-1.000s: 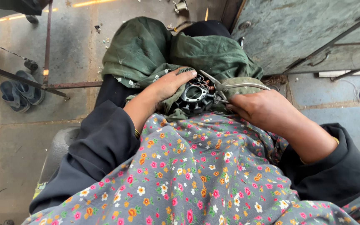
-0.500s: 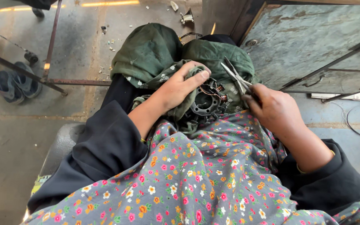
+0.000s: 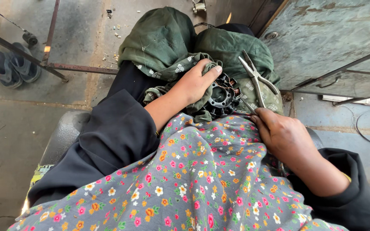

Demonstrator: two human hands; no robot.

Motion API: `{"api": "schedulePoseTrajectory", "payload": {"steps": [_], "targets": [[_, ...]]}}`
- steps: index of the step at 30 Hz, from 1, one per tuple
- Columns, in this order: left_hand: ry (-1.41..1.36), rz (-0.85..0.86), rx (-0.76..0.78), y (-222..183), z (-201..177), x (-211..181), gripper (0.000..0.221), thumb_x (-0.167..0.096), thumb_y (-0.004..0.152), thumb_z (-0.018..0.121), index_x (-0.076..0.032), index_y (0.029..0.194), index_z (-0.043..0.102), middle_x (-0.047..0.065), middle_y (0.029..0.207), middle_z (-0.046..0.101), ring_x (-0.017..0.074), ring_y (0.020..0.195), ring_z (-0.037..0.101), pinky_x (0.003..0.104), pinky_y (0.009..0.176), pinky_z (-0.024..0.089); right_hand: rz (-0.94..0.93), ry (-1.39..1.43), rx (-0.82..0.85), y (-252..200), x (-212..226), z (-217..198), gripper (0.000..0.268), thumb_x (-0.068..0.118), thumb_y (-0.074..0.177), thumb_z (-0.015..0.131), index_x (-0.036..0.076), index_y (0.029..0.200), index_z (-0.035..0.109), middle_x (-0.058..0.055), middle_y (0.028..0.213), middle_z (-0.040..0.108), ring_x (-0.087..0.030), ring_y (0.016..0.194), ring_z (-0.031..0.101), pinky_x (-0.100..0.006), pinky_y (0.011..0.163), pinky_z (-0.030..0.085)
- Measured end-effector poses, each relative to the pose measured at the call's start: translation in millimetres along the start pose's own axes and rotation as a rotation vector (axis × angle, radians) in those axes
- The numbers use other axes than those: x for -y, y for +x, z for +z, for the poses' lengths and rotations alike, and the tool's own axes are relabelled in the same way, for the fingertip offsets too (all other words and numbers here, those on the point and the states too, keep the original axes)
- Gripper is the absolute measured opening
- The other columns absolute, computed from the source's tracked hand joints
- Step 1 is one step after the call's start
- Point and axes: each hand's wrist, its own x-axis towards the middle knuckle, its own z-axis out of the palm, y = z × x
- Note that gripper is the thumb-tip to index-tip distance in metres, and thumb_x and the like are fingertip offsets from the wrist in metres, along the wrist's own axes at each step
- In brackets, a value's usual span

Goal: The person holds a small electrical component wrapped in cloth and uses pliers and scissors to cut and adjust copper wires. The work is performed on the lap while seated, with tools and debris visible on a nearby table.

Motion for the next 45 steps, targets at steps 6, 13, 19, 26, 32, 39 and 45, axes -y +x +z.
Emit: {"api": "schedulePoseTrajectory", "payload": {"steps": [6,13,19,26,32,39,45], "targets": [[0.005,-0.009,-0.016,-2,2,-4,0.046,-0.044,0.099,0.059,-0.004,0.123,0.06,0.012,0.106,0.071,0.0209,0.1,0.067,0.034,0.091,0.051,0.037,-0.044,0.026,4,5,2,0.029,0.03,0.098,0.06,0.007,0.113,0.069,-0.023,0.076,0.07,-0.043,0.072,0.068,-0.054,0.064,0.053],[0.028,-0.033,-0.017,-8,1,-17,0.045,-0.045,0.099,0.058,-0.005,0.118,0.06,0.014,0.105,0.072,0.0235,0.099,0.069,0.035,0.09,0.052,0.088,-0.077,0.053,6,7,5,0.028,0.031,0.099,0.059,0.008,0.114,0.067,-0.023,0.076,0.07,-0.043,0.073,0.068,-0.054,0.065,0.053],[0.104,-0.069,-0.071,-16,6,-24,0.042,-0.044,0.099,0.058,-0.004,0.113,0.06,0.014,0.099,0.072,0.0254,0.093,0.07,0.037,0.086,0.052,0.065,-0.089,0.04,7,0,17,0.025,0.026,0.101,0.057,0.005,0.112,0.063,-0.021,0.087,0.072,-0.044,0.079,0.068,-0.055,0.069,0.053],[0.092,-0.143,0.059,2,10,10,0.054,-0.043,0.094,0.063,-0.002,0.129,0.055,0.018,0.091,0.073,0.0259,0.083,0.069,0.039,0.073,0.055,-0.129,-0.117,0.124,10,-29,24,0.025,0.032,0.098,0.061,0.008,0.105,0.063,-0.017,0.073,0.068,-0.038,0.068,0.067,-0.049,0.061,0.053],[0.086,-0.03,0.191,27,6,52,0.056,-0.045,0.093,0.067,0.0,0.126,0.063,0.012,0.113,0.073,0.0188,0.105,0.067,0.034,0.094,0.052,-0.3,-0.021,0.075,11,-36,29,0.024,0.029,0.091,0.065,0.007,0.101,0.066,-0.016,0.074,0.069,-0.038,0.066,0.066,-0.048,0.057,0.052],[0.034,-0.068,0.399,27,-7,50,0.053,-0.046,0.093,0.062,-0.002,0.122,0.07,0.01,0.117,0.074,0.0184,0.11,0.066,0.032,0.098,0.05,-0.267,0.007,0.124,13,-35,23,0.025,0.031,0.088,0.07,0.008,0.098,0.069,-0.017,0.073,0.069,-0.039,0.066,0.067,-0.048,0.058,0.053],[0.068,0.0,0.468,25,-16,36,0.06,-0.051,0.094,0.062,-0.002,0.128,0.067,0.011,0.127,0.071,0.0203,0.12,0.064,0.032,0.105,0.047,-0.262,0.156,0.118,17,-36,19,0.027,0.027,0.083,0.075,0.006,0.1,0.073,-0.018,0.08,0.072,-0.038,0.071,0.071,-0.042,0.059,0.056]]}}
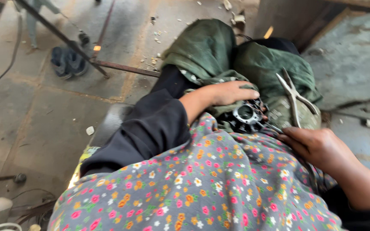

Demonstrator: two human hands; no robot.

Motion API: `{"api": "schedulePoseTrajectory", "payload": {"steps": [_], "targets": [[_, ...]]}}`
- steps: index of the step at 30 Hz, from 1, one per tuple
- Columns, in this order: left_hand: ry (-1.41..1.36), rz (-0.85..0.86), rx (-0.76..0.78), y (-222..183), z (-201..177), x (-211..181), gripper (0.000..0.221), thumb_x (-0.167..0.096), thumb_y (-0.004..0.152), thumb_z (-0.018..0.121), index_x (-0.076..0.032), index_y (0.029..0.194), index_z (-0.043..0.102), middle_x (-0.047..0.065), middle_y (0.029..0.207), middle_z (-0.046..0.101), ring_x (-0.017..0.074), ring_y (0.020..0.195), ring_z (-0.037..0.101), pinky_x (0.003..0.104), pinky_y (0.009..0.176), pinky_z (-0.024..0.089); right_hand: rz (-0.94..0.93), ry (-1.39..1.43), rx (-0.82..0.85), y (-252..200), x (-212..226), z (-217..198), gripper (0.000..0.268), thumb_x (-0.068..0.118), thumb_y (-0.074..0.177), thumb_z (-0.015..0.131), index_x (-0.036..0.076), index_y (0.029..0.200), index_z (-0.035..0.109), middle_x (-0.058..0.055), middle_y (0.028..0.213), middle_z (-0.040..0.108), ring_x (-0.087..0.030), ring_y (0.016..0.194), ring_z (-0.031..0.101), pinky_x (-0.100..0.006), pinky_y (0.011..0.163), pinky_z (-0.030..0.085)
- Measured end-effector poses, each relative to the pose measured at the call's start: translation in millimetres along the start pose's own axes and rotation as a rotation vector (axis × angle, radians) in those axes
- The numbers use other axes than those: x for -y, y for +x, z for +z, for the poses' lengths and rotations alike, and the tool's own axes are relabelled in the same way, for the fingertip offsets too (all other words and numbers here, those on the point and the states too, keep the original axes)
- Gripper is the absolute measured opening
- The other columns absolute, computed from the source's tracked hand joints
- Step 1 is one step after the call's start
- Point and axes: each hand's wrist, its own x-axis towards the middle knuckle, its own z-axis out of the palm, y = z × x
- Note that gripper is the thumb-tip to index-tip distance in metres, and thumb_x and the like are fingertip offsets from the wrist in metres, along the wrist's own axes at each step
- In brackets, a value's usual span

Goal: The person holds a small electrical component wrapped in cloth and uses pliers and scissors to cut and adjust copper wires. The work is performed on the lap while seated, with tools and debris visible on a nearby table.

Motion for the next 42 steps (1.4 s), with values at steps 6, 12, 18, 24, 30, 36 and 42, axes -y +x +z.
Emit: {"api": "schedulePoseTrajectory", "payload": {"steps": [6,12,18,24,30,36,42], "targets": [[-0.025,-0.11,0.16,-24,0,-35,0.068,-0.053,0.09,0.064,-0.002,0.136,0.064,0.01,0.138,0.065,0.019,0.13,0.057,0.031,0.109,0.04,-0.099,0.191,0.06,-1,-3,0,0.021,0.022,0.084,0.076,0.007,0.099,0.075,-0.014,0.078,0.075,-0.031,0.067,0.074,-0.038,0.058,0.057],[-0.171,-0.174,0.084,-33,1,-57,0.07,-0.054,0.09,0.064,-0.003,0.138,0.063,0.01,0.135,0.068,0.0181,0.126,0.061,0.031,0.108,0.044,-0.068,0.168,-0.029,-3,11,-7,0.025,0.025,0.085,0.076,0.005,0.101,0.074,-0.015,0.078,0.073,-0.032,0.066,0.073,-0.039,0.056,0.056],[-0.289,-0.081,0.01,-27,1,-48,0.054,-0.046,0.097,0.063,-0.004,0.13,0.066,0.005,0.121,0.07,0.0127,0.114,0.061,0.029,0.103,0.047,0.08,0.05,-0.066,-10,24,-22,0.021,0.026,0.086,0.075,0.007,0.095,0.073,-0.015,0.073,0.07,-0.035,0.062,0.069,-0.042,0.054,0.053],[-0.434,-0.035,-0.029,-23,5,-43,0.038,-0.037,0.102,0.061,-0.005,0.122,0.065,0.0,0.111,0.067,0.0082,0.105,0.058,0.026,0.096,0.048,0.038,-0.06,-0.169,-9,34,-25,0.019,0.025,0.09,0.072,0.007,0.094,0.069,-0.016,0.074,0.067,-0.037,0.066,0.066,-0.045,0.054,0.051],[-0.236,0.081,-0.157,-27,14,-54,0.038,-0.037,0.103,0.061,-0.004,0.122,0.062,0.0,0.109,0.065,0.0078,0.105,0.057,0.026,0.096,0.049,0.023,-0.192,-0.175,-13,36,-25,0.019,0.026,0.092,0.07,0.008,0.096,0.068,-0.013,0.071,0.066,-0.036,0.063,0.066,-0.047,0.053,0.05],[-0.133,-0.005,-0.052,-34,11,-62,0.04,-0.038,0.104,0.06,-0.002,0.121,0.065,0.004,0.107,0.065,0.0102,0.103,0.058,0.028,0.095,0.049,-0.012,-0.112,-0.08,-16,28,-21,0.021,0.027,0.089,0.071,0.008,0.098,0.07,-0.013,0.07,0.067,-0.036,0.062,0.066,-0.047,0.051,0.051],[-0.178,-0.02,0.161,-36,14,-68,0.049,-0.04,0.1,0.064,-0.003,0.132,0.064,0.005,0.125,0.068,0.01,0.118,0.059,0.027,0.104,0.046,-0.176,0.224,0.023,-12,13,-16,0.022,0.021,0.085,0.072,0.005,0.1,0.073,-0.013,0.079,0.074,-0.031,0.066,0.073,-0.038,0.056,0.056]]}}
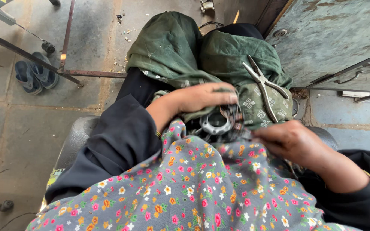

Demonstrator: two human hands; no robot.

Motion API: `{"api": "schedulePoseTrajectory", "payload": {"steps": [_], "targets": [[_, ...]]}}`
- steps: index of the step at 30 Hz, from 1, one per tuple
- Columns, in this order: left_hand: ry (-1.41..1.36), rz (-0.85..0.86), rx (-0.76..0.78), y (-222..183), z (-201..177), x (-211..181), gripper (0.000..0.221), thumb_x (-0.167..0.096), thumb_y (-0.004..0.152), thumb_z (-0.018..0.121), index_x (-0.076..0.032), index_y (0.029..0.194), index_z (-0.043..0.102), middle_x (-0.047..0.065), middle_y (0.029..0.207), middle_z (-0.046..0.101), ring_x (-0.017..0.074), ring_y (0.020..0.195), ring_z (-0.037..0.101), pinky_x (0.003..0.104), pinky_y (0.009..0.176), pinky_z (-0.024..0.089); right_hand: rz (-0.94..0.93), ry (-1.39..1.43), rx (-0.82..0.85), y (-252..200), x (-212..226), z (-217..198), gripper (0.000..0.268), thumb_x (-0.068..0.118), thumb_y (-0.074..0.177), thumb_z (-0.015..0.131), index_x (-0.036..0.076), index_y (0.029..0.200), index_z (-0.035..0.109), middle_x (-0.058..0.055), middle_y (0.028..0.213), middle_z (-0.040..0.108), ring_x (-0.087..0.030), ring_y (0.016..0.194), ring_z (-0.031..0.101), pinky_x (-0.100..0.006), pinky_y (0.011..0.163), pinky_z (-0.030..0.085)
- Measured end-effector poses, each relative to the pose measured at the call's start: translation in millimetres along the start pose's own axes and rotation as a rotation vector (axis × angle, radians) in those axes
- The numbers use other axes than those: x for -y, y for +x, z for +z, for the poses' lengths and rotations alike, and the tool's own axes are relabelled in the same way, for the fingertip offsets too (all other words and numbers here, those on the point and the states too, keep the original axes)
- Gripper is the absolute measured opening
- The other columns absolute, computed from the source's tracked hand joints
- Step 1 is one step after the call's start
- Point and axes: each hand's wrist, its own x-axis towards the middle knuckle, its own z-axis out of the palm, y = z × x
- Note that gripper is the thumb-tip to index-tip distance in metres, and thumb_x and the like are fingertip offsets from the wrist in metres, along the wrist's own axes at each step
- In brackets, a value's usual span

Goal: The person holds a small electrical component wrapped in cloth and uses pliers and scissors to cut and adjust copper wires. The work is performed on the lap while seated, with tools and debris visible on a nearby table.

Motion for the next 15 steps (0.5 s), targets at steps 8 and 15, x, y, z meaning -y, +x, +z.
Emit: {"api": "schedulePoseTrajectory", "payload": {"steps": [8,15], "targets": [[-0.317,-0.104,-0.082,-9,-4,-11,0.051,-0.042,0.099,0.061,-0.003,0.132,0.064,0.003,0.119,0.069,0.0103,0.109,0.062,0.028,0.097,0.05,0.186,0.093,-0.105,-7,-1,-3,0.019,0.017,0.085,0.075,0.004,0.098,0.075,-0.01,0.072,0.076,-0.02,0.055,0.074,-0.031,0.052,0.056],[-0.348,-0.042,-0.136,-2,-1,-9,0.042,-0.04,0.1,0.062,-0.006,0.125,0.065,-0.001,0.112,0.068,0.008,0.105,0.061,0.026,0.094,0.05,0.205,-0.126,-0.191,-4,17,-6,0.025,0.022,0.083,0.078,0.004,0.099,0.075,-0.016,0.077,0.073,-0.031,0.063,0.073,-0.038,0.055,0.055]]}}
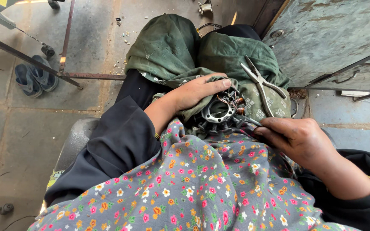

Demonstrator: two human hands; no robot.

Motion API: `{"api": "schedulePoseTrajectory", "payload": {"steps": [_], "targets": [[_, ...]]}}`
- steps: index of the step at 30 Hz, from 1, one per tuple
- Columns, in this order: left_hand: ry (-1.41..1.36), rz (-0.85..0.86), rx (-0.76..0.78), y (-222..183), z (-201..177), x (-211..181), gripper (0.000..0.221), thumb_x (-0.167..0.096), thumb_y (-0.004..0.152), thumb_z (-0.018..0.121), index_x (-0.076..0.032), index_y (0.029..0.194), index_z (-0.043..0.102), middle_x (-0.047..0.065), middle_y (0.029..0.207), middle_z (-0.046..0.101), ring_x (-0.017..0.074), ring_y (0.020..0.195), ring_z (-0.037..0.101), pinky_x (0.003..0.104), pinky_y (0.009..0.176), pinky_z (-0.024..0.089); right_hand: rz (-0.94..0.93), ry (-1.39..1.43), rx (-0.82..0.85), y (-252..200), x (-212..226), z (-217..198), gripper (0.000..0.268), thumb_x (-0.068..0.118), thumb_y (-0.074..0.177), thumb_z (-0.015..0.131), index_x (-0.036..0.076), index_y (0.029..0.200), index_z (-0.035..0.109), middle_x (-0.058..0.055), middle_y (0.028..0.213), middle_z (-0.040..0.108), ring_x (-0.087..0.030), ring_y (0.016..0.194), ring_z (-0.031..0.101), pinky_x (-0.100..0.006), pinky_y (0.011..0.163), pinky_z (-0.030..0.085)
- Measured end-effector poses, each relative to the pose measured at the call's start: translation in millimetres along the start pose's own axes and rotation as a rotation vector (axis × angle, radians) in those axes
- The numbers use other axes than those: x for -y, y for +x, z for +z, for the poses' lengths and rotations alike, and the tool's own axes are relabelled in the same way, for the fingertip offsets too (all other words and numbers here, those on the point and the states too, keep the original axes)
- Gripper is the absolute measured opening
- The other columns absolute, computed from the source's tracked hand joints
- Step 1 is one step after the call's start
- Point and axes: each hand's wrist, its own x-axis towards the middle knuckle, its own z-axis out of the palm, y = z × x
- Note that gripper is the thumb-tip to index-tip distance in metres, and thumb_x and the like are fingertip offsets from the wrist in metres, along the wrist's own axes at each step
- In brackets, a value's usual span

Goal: The person holds a small electrical component wrapped in cloth and uses pliers and scissors to cut and adjust copper wires. The work is performed on the lap while seated, with tools and debris visible on a nearby table.

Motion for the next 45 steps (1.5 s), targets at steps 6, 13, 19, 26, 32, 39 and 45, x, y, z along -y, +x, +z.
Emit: {"api": "schedulePoseTrajectory", "payload": {"steps": [6,13,19,26,32,39,45], "targets": [[0.156,0.265,-0.042,-1,10,-2,0.037,-0.038,0.105,0.061,-0.004,0.12,0.064,0.0,0.112,0.064,0.0074,0.109,0.057,0.026,0.099,0.047,0.029,-0.065,-0.041,-1,9,-2,0.021,0.021,0.087,0.076,0.004,0.1,0.074,-0.016,0.08,0.073,-0.033,0.068,0.072,-0.039,0.057,0.055],[0.444,0.435,-0.122,-22,29,-31,0.026,-0.032,0.107,0.06,-0.009,0.118,0.063,0.003,0.107,0.07,0.0119,0.102,0.064,0.028,0.095,0.052,0.244,0.233,-0.057,-7,0,9,0.016,0.014,0.096,0.068,0.001,0.103,0.074,-0.004,0.066,0.07,-0.011,0.056,0.063,-0.028,0.053,0.053],[0.835,0.739,-0.202,-42,44,-55,0.022,-0.03,0.106,0.065,-0.013,0.121,0.061,0.005,0.111,0.071,0.0243,0.104,0.07,0.033,0.087,0.055,0.53,0.86,-0.049,-6,-18,14,0.021,0.014,0.101,0.06,-0.005,0.102,0.069,-0.007,0.07,0.066,-0.013,0.056,0.059,-0.028,0.049,0.049],[0.492,0.729,-0.001,-48,43,-63,0.026,-0.031,0.113,0.06,-0.008,0.124,0.064,0.005,0.112,0.068,0.0152,0.108,0.066,0.03,0.101,0.053,0.633,0.943,-0.145,14,-17,-3,0.023,0.019,0.105,0.056,-0.002,0.102,0.064,-0.006,0.069,0.062,-0.017,0.059,0.065,-0.031,0.054,0.055],[0.161,0.741,-0.071,-41,26,-63,0.036,-0.037,0.115,0.057,-0.003,0.123,0.064,0.006,0.12,0.063,0.0144,0.122,0.06,0.03,0.113,0.047,0.23,0.236,-0.316,43,6,-48,0.018,0.011,0.107,0.051,0.001,0.114,0.063,-0.006,0.084,0.068,-0.016,0.071,0.065,-0.029,0.065,0.051],[-0.652,0.352,0.095,-36,15,-54,0.042,-0.039,0.11,0.056,-0.003,0.131,0.061,0.012,0.119,0.069,0.0195,0.107,0.069,0.035,0.095,0.058,-0.339,-1.072,-0.531,198,-51,-88,0.021,0.008,0.097,0.06,0.012,0.116,0.066,-0.005,0.102,0.059,-0.025,0.104,0.057,-0.04,0.101,0.04],[-0.972,0.222,0.217,-31,0,-45,0.047,-0.041,0.118,0.053,0.003,0.13,0.063,0.012,0.111,0.072,0.0197,0.094,0.071,0.034,0.084,0.059,-0.323,-0.959,-0.541,242,-45,-79,0.023,0.02,0.098,0.075,0.009,0.118,0.072,-0.014,0.118,0.066,-0.033,0.12,0.056,-0.049,0.106,0.04]]}}
